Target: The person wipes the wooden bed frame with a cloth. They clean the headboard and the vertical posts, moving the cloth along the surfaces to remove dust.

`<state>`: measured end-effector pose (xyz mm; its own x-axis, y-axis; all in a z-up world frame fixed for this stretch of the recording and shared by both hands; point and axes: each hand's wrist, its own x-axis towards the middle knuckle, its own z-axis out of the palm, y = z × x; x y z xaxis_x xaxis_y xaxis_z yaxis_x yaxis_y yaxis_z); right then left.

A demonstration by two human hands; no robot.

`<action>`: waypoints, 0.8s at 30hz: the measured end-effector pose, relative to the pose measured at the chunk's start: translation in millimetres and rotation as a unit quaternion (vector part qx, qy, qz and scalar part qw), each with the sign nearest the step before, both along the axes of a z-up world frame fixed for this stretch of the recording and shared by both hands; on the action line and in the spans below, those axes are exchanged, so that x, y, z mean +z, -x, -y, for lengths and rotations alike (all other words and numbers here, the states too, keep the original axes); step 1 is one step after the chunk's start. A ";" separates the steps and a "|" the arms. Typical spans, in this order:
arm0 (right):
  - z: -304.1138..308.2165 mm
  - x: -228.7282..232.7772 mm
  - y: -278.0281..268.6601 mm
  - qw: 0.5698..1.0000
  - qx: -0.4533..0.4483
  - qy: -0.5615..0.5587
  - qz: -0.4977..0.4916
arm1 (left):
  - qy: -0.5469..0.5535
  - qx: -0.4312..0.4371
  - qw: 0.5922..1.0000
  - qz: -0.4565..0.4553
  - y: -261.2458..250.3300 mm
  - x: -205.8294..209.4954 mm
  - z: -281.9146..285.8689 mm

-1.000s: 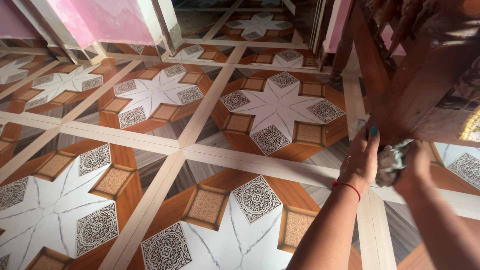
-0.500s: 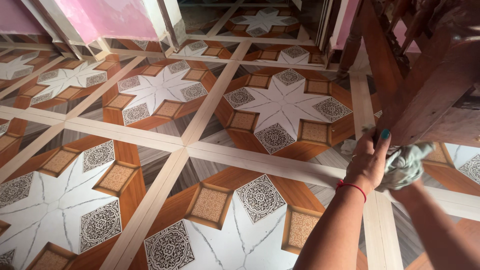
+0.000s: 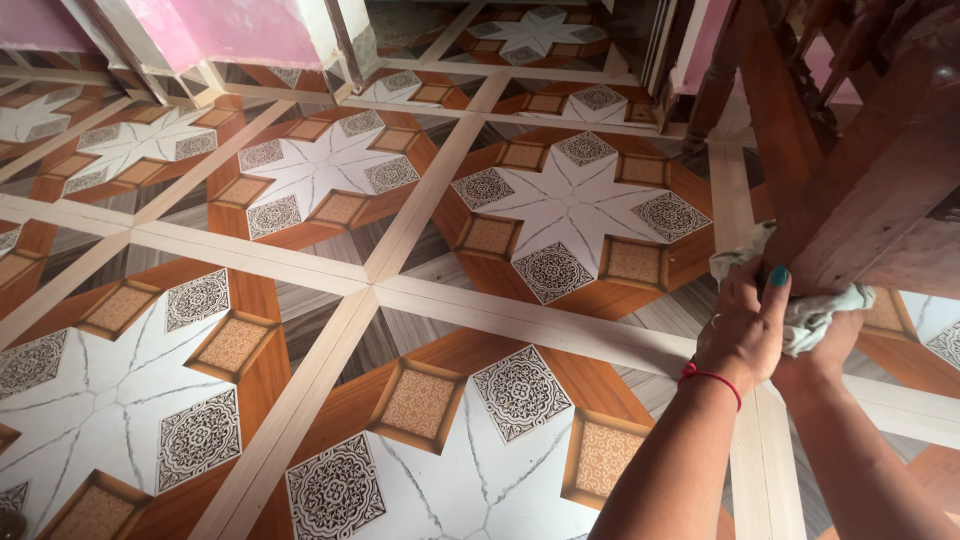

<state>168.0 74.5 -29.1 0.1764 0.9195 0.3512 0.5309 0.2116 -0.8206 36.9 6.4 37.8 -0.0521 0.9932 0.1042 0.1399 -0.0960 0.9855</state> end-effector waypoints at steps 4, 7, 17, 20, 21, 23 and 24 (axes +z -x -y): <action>-12.1 -21.3 -8.6 0.783 0.241 0.033 -0.572 | -0.042 0.015 0.999 -0.021 -2.1 -6.3 -2.8; -6.0 -36.5 -16.5 0.927 0.237 0.002 -0.291 | -0.038 0.010 0.999 -0.025 -4.6 -12.6 -2.7; 22.5 16.8 -30.8 0.920 0.127 0.216 -0.300 | -0.048 -0.011 0.998 -0.033 -1.1 -29.8 -14.7; 16.4 45.7 -45.4 0.908 0.131 0.174 -0.357 | -0.040 0.007 0.999 -0.035 -6.7 -30.2 -13.5; 14.7 48.6 -48.7 0.908 0.131 0.168 -0.361 | -0.023 0.006 0.999 -0.037 -7.8 -30.7 -12.8; 10.1 46.2 -50.7 0.906 0.130 0.152 -0.373 | 0.012 0.003 0.999 -0.040 -9.4 -30.3 -13.2; 7.3 41.3 -48.3 0.905 0.129 0.150 -0.377 | 0.007 -0.002 0.999 -0.045 -10.2 -30.2 -12.8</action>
<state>216.3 67.2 12.2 0.0277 0.9983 -0.0522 -0.2380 -0.0442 -0.9703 47.1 19.2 7.7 -0.0394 0.9947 0.0951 0.2277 -0.0837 0.9701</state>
